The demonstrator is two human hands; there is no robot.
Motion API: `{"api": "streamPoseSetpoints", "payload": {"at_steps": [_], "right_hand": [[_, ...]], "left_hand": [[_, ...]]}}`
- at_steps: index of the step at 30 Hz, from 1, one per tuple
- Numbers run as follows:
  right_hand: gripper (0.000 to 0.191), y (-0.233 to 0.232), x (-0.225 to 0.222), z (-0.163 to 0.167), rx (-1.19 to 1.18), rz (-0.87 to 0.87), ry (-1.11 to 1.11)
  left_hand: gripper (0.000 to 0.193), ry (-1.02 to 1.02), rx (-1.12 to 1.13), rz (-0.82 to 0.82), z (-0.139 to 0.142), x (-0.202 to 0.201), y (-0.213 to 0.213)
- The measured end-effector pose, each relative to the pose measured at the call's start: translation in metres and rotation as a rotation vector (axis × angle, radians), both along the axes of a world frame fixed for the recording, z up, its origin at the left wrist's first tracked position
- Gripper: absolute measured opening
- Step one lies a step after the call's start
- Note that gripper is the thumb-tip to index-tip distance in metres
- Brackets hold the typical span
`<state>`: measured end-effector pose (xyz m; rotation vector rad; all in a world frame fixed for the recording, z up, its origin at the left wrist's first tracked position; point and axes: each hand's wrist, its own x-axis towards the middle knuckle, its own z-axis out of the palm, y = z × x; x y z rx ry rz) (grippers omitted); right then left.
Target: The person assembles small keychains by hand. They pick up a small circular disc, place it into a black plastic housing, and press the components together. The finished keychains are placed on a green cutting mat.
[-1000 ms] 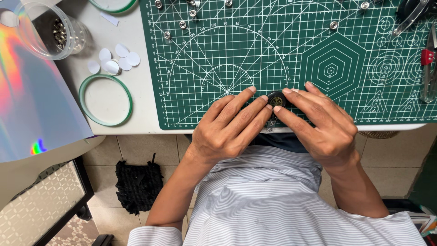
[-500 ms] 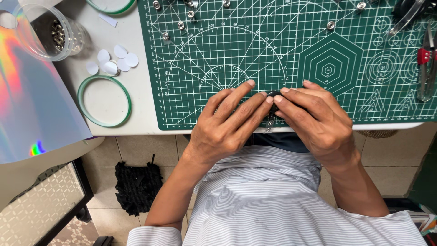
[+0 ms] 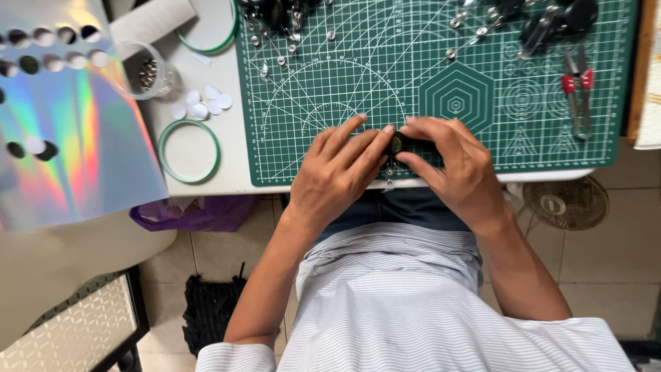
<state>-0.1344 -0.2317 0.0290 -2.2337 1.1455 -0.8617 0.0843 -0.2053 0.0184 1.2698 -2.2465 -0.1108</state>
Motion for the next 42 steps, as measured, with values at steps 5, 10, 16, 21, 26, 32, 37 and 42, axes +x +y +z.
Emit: {"api": "streamPoseSetpoints", "payload": {"at_steps": [5, 10, 16, 21, 26, 32, 37, 42], "right_hand": [[0.054, 0.035, -0.013, 0.015, -0.019, -0.024, -0.025], [0.054, 0.064, -0.019, 0.027, -0.058, -0.005, -0.095], [0.052, 0.091, -0.026, 0.04, 0.027, -0.104, -0.211], [0.038, 0.098, -0.016, 0.045, -0.045, -0.14, -0.143], [0.03, 0.097, -0.009, 0.044, -0.041, -0.151, -0.114], [0.026, 0.088, -0.006, 0.04, -0.073, -0.152, -0.086], [0.025, 0.083, -0.004, 0.037, -0.092, -0.155, -0.043], [0.024, 0.079, -0.006, 0.035, -0.108, -0.148, -0.04]], "left_hand": [[0.038, 0.142, 0.102, 0.029, 0.023, -0.014, 0.03], [0.035, 0.31, 0.18, 0.04, 0.039, -0.024, 0.059], [0.036, 0.572, 0.142, 0.07, 0.066, -0.022, 0.073], [0.039, 0.725, 0.133, 0.111, 0.088, 0.012, 0.058], [0.041, 0.781, 0.095, 0.099, 0.091, 0.041, 0.034], [0.04, 0.854, 0.081, 0.115, 0.082, 0.059, 0.007], [0.037, 0.804, 0.07, 0.152, 0.076, 0.066, -0.005], [0.037, 0.783, 0.077, 0.165, 0.073, 0.071, -0.015]]}}
